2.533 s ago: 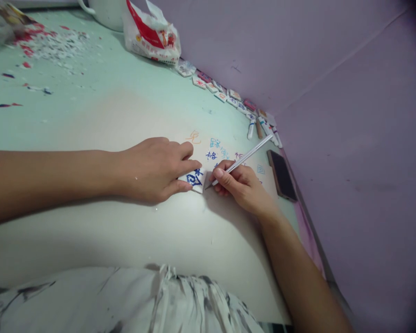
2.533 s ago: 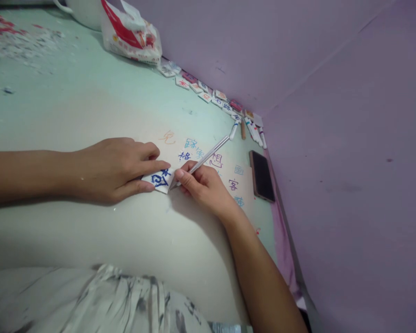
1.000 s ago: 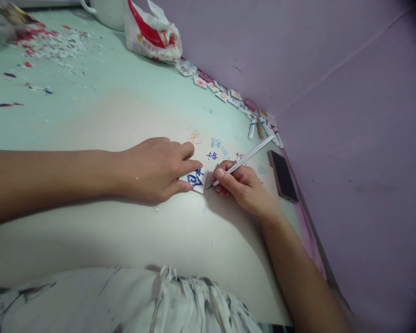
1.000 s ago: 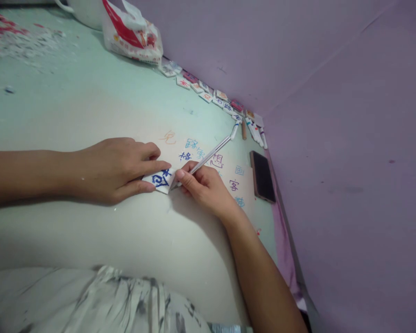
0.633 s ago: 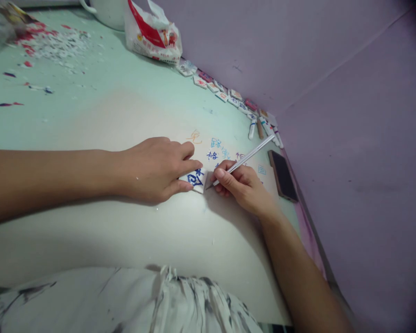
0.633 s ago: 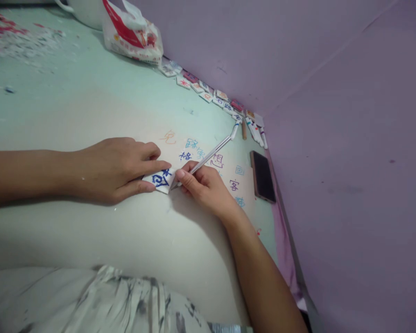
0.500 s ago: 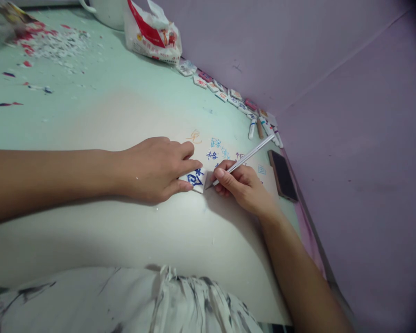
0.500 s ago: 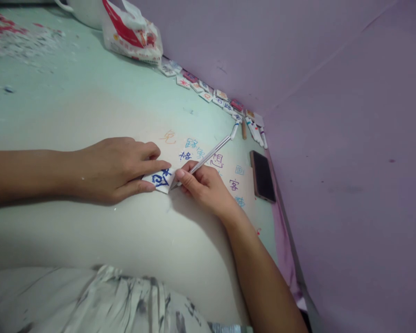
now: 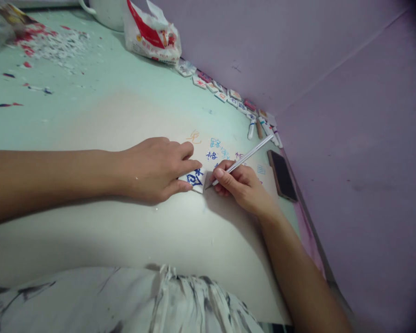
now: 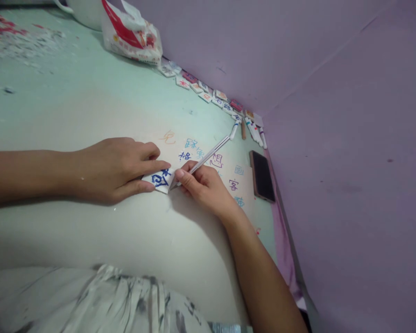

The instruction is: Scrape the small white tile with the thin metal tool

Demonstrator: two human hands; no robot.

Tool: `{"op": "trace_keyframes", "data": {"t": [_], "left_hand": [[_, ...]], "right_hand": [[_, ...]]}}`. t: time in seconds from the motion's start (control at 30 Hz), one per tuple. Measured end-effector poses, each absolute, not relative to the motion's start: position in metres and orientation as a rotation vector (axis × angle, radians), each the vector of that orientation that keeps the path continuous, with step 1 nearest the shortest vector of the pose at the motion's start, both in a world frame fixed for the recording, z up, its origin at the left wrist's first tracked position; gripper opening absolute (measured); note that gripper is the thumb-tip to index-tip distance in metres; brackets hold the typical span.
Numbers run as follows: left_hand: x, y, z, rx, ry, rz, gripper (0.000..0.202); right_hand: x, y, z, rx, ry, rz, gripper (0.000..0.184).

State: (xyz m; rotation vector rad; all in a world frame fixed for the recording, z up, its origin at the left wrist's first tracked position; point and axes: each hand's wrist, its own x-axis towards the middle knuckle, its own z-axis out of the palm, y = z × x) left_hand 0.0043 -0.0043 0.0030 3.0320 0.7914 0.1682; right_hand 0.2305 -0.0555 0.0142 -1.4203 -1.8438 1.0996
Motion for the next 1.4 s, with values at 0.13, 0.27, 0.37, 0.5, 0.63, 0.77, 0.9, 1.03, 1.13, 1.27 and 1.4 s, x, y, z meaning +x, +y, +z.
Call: {"op": "trace_keyframes", "data": {"t": [0.13,0.27,0.37,0.5,0.63,0.77,0.9,1.03,1.13,1.27,1.4], "left_hand": [[0.0035,-0.0044,0.0026,3.045,0.794,0.175,0.044],[0.0024,-0.0039,0.0014,3.048,0.781,0.195,0.044],[0.0025,-0.0041,0.0017,3.047,0.776,0.204,0.045],[0.0036,-0.0048,0.0032,3.055,0.778,0.166,0.046],[0.004,-0.0049,0.0041,3.046,0.789,0.17,0.045],[0.0034,-0.0052,0.0054,3.041,0.79,0.152,0.045],[0.0034,-0.0056,0.0052,3.049,0.785,0.147,0.046],[0.004,-0.0053,0.0038,3.047,0.784,0.165,0.045],[0.0041,-0.0048,0.0038,3.031,0.79,0.168,0.045],[0.0037,-0.0047,0.0046,3.034,0.789,0.161,0.045],[0.0035,-0.0044,0.0031,3.031,0.785,0.185,0.044]], "right_hand": [[0.2305,-0.0556,0.0141,-1.423,-1.845,1.098,0.062],[0.231,-0.0554,0.0138,-1.425,-1.857,1.09,0.063],[0.2311,-0.0558,0.0142,-1.424,-1.852,1.091,0.062],[0.2304,-0.0561,0.0153,-1.438,-1.84,1.097,0.061],[0.2302,-0.0559,0.0156,-1.45,-1.855,1.086,0.063],[0.2307,-0.056,0.0148,-1.432,-1.859,1.092,0.062],[0.2312,-0.0564,0.0145,-1.43,-1.853,1.102,0.06],[0.2312,-0.0559,0.0149,-1.437,-1.862,1.09,0.061],[0.2307,-0.0554,0.015,-1.447,-1.861,1.091,0.062],[0.2302,-0.0556,0.015,-1.438,-1.848,1.102,0.061],[0.2306,-0.0561,0.0151,-1.441,-1.85,1.095,0.062]]}}
